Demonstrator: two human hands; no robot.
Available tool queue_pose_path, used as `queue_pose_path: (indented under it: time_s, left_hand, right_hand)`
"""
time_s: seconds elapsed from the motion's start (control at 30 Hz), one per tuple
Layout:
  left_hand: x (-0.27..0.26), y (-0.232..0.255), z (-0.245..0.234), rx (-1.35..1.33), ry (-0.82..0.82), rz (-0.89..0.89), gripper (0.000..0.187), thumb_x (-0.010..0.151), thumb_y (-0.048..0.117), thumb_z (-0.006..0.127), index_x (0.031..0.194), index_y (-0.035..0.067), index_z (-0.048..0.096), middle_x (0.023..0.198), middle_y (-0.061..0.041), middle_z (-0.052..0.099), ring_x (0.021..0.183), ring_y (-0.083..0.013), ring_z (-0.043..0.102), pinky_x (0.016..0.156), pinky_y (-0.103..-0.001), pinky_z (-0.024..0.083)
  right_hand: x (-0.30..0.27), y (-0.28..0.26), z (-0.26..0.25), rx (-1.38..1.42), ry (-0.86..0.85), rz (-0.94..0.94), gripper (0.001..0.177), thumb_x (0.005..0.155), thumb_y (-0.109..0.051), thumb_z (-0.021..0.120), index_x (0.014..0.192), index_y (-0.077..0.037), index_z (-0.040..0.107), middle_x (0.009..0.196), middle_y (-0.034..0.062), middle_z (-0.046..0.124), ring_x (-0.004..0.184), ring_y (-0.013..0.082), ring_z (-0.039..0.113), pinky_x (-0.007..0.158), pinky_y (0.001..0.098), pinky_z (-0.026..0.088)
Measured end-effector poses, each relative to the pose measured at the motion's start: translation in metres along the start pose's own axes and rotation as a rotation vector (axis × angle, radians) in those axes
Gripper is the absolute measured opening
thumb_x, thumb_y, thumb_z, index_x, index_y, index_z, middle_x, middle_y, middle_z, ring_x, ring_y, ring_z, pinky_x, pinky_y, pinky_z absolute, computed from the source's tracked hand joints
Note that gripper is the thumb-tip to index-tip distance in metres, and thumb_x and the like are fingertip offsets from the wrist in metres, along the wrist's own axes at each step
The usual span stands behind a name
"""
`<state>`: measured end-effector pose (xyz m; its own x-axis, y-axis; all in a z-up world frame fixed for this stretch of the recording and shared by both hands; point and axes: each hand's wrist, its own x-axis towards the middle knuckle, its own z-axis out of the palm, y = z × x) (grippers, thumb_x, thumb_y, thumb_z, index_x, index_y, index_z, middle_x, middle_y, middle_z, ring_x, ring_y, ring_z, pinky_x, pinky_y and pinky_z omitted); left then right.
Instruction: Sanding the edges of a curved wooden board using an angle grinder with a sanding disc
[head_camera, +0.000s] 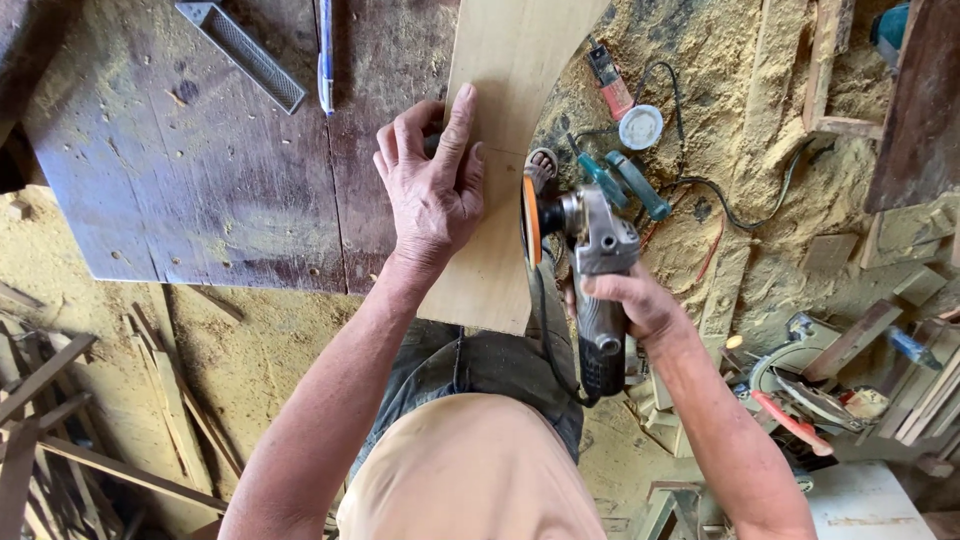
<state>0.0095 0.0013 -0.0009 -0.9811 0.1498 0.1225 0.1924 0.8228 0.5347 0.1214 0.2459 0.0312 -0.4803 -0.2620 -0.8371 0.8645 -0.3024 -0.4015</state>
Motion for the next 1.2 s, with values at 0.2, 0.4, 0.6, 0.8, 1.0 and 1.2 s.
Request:
queue_pose_path:
  time_s: [0.2, 0.4, 0.6, 0.8, 1.0, 1.2]
  left_hand:
    - [-0.003, -0.004, 0.004, 0.009, 0.004, -0.007, 0.058, 0.107, 0.034, 0.062, 0.159, 0.039, 0.036, 0.136, -0.004, 0.050, 0.115, -0.0310, 0.047, 0.087, -0.047, 0.042]
    - [-0.002, -0.002, 0.002, -0.007, 0.001, -0.008, 0.056, 0.107, 0.034, 0.063, 0.157, 0.038, 0.038, 0.135, -0.004, 0.050, 0.116, -0.0315, 0.047, 0.088, -0.048, 0.043]
    - [-0.002, -0.002, 0.003, 0.002, 0.010, -0.005, 0.055, 0.107, 0.036, 0.063, 0.157, 0.038, 0.039, 0.135, -0.004, 0.051, 0.115, -0.0307, 0.047, 0.087, -0.047, 0.042]
    - [-0.002, -0.002, 0.003, 0.014, 0.000, -0.014, 0.056, 0.106, 0.036, 0.063, 0.157, 0.039, 0.038, 0.136, -0.003, 0.051, 0.117, -0.0313, 0.048, 0.088, -0.048, 0.044]
    - [-0.001, 0.000, 0.001, 0.003, 0.006, -0.004, 0.055, 0.107, 0.034, 0.060, 0.158, 0.038, 0.038, 0.134, -0.004, 0.051, 0.116, -0.0305, 0.047, 0.087, -0.047, 0.042]
    - [0.000, 0.000, 0.000, 0.001, 0.014, 0.006, 0.054, 0.107, 0.032, 0.060, 0.157, 0.037, 0.039, 0.135, -0.004, 0.051, 0.117, -0.0310, 0.048, 0.088, -0.047, 0.043]
  right_hand:
    - [-0.009, 0.030, -0.019, 0.001, -0.039, 0.078, 0.049, 0.066, -0.021, 0.076, 0.109, -0.003, 0.061, 0.091, 0.0156, 0.071, 0.075, 0.0284, 0.069, 0.069, 0.0441, 0.060]
    - [-0.006, 0.053, -0.035, 0.022, -0.122, 0.030, 0.042, 0.068, -0.019, 0.079, 0.102, 0.001, 0.065, 0.091, 0.0182, 0.074, 0.070, 0.0281, 0.071, 0.064, 0.0429, 0.059]
    - [-0.013, 0.055, -0.039, -0.048, -0.178, 0.010, 0.044, 0.069, -0.025, 0.078, 0.102, -0.002, 0.063, 0.077, 0.0176, 0.072, 0.065, 0.0266, 0.067, 0.061, 0.0396, 0.056]
    - [-0.024, 0.082, -0.055, -0.088, -0.139, 0.120, 0.041, 0.066, -0.027, 0.078, 0.096, -0.002, 0.066, 0.080, 0.0166, 0.075, 0.067, 0.0283, 0.069, 0.063, 0.0429, 0.057]
    - [-0.026, 0.052, -0.027, -0.069, 0.009, 0.094, 0.055, 0.066, -0.026, 0.073, 0.115, -0.007, 0.056, 0.094, 0.0142, 0.064, 0.080, 0.0269, 0.064, 0.074, 0.0485, 0.059]
    - [-0.005, 0.020, -0.009, 0.125, 0.043, 0.037, 0.051, 0.067, -0.015, 0.074, 0.114, -0.001, 0.060, 0.086, 0.0179, 0.068, 0.070, 0.0300, 0.067, 0.064, 0.0419, 0.059]
